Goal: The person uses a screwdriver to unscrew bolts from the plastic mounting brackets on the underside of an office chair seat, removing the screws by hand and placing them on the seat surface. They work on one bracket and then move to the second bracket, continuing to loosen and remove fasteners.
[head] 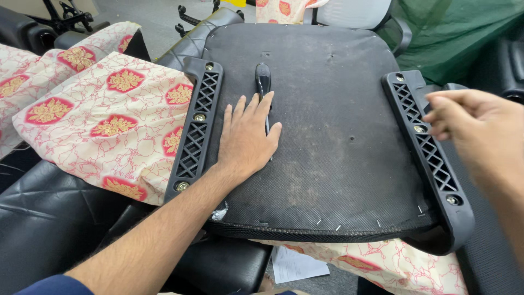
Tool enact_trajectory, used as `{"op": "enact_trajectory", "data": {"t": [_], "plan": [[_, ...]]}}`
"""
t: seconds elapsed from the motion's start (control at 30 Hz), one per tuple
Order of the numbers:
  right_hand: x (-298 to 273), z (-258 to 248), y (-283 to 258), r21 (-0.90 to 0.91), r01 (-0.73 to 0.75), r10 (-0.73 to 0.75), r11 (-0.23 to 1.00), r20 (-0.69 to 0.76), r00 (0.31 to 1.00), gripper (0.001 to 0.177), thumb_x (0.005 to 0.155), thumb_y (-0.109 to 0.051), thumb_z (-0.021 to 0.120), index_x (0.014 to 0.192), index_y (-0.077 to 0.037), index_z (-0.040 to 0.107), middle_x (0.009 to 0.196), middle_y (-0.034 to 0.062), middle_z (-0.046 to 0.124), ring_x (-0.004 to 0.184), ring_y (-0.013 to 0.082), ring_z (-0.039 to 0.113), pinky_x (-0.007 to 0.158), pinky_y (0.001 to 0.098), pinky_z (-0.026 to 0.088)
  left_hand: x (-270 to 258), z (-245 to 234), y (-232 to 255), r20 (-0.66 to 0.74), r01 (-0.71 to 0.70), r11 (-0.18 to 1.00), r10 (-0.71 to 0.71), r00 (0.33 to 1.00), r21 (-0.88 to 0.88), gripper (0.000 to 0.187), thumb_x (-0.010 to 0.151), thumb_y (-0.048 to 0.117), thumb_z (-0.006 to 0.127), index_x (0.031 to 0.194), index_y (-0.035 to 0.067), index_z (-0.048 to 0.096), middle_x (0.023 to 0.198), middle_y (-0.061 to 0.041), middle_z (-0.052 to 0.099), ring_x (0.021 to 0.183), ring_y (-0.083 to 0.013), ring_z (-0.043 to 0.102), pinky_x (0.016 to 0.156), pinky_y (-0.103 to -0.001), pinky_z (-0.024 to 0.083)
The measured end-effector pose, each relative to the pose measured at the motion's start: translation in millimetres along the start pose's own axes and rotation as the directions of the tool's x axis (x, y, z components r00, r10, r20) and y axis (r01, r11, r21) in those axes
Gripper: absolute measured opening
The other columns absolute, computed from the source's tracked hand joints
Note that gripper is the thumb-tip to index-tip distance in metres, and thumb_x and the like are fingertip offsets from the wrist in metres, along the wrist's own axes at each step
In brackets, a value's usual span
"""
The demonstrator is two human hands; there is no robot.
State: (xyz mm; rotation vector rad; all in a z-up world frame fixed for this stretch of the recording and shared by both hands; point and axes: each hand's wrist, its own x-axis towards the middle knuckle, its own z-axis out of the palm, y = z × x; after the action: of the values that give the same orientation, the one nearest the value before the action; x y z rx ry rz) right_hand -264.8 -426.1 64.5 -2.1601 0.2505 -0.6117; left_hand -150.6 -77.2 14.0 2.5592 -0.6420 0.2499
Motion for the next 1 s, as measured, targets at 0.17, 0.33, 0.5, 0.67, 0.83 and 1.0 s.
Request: {"op": "enact_trajectory", "data": {"t": [0.17,0.33,0.5,0.67,0.83,1.0], "plan": [[-13,-67,157,-0.144,-0.25,0.21,0.957,-0.247,0.946,0.025,0.119,-0.022,0.054,0.126,-0.002,0.068,0.107,0.0115,0.071,0.086,0.0152,0.066,0.076,0.0289,0.055,-4,-4,0,-0.034,-0.03,1.0,0.03,0.999,-0.001,0.067,0.097,0.039,0.059,0.154,0.011,0.036,0.155,-0.02,0.041,0.148,-0.0404,0.029,0.121,-0.054,0.015],[-105,-90,282,0.036,-0.576,0.565,0.817,-0.25,0.786,0.029,0.119,-0.025,0.053,0.12,0.0,0.067,0.106,0.0134,0.072,0.087,0.0193,0.069,0.078,0.032,0.057,-6,-4,-1,-0.078,-0.053,0.998,0.052,0.996,-0.012,0.066,0.097,0.04,0.06,0.153,0.011,0.039,0.154,-0.018,0.045,0.146,-0.0406,0.033,0.121,-0.055,0.019],[-164,-65,276,0.046,-0.791,0.782,0.61,-0.2,0.591,0.018,0.106,-0.015,0.064,0.113,0.0,0.072,0.101,0.0117,0.073,0.089,0.02,0.066,0.077,0.0347,0.053,-5,-2,-3,-0.082,-0.062,0.998,0.062,0.995,0.003,0.066,0.097,0.04,0.061,0.153,0.01,0.04,0.153,-0.018,0.046,0.146,-0.0395,0.034,0.121,-0.054,0.019],[-152,-30,241,-0.398,-0.645,0.649,0.653,-0.146,0.747,0.019,0.099,-0.011,0.071,0.11,0.004,0.074,0.098,0.0185,0.074,0.089,0.0287,0.069,0.08,0.0398,0.055,-5,-3,-1,-0.078,-0.056,0.998,0.057,0.995,0.015,0.066,0.097,0.04,0.061,0.153,0.011,0.041,0.153,-0.018,0.046,0.146,-0.0388,0.034,0.12,-0.054,0.02],[-113,14,240,-0.353,-0.679,0.706,0.644,-0.068,0.704,0.019,0.101,-0.012,0.071,0.11,0.004,0.072,0.098,0.0163,0.073,0.087,0.0255,0.069,0.078,0.037,0.056,-6,-6,2,-0.082,-0.036,0.999,0.036,0.996,-0.002,0.064,0.097,0.04,0.062,0.152,0.013,0.043,0.152,-0.017,0.047,0.146,-0.0372,0.035,0.12,-0.053,0.021],[-124,6,249,-0.306,-0.734,0.746,0.607,-0.099,0.658,0.02,0.102,-0.014,0.071,0.111,0.004,0.071,0.098,0.0142,0.072,0.086,0.0223,0.069,0.076,0.0342,0.056,-6,-5,0,-0.074,-0.047,0.998,0.045,0.996,-0.03,0.062,0.097,0.038,0.063,0.15,0.012,0.044,0.148,-0.012,0.052,0.145,-0.0329,0.038,0.122,-0.054,0.021]]}}
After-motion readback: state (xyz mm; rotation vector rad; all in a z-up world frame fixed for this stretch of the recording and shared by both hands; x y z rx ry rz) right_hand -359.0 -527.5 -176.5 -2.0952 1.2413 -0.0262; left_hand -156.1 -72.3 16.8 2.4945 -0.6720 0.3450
